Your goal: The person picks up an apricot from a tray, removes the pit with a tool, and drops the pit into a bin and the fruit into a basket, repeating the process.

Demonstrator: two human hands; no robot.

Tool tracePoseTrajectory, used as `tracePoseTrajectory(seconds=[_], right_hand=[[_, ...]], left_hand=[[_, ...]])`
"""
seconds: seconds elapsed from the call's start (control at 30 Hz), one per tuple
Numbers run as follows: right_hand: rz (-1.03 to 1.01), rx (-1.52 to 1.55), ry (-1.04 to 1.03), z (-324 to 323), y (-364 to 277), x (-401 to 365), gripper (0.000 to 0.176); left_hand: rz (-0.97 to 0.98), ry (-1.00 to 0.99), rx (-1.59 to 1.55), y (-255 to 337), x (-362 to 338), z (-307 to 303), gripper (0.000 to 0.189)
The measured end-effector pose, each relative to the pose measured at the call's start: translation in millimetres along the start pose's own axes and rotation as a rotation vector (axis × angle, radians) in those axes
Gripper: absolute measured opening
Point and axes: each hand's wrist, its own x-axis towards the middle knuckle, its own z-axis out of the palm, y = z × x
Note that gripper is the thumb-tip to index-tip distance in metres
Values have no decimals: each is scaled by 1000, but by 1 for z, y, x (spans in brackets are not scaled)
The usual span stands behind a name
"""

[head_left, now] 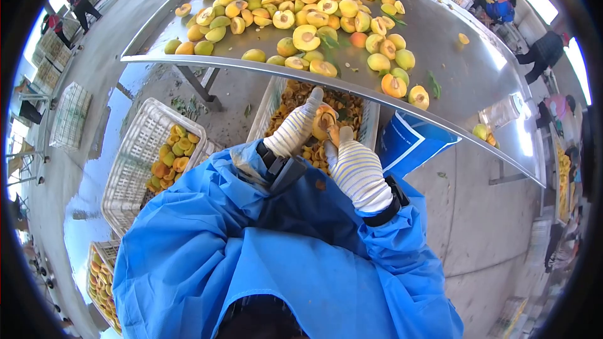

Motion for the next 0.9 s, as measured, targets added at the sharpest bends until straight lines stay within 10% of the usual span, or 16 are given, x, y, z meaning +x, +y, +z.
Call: tracePoseTrajectory(seconds=[0.1, 0.53, 0.9], right_hand=[[2, 332, -37, 7, 10, 3, 35], [7, 59, -281, -11, 3, -2, 39], [96, 629, -162, 1, 11, 4, 34]], left_hand=[[8, 24, 77, -8, 8, -6, 67], [-101, -89, 116, 4, 4, -14, 59], [321, -46, -18, -6, 0, 15, 69]])
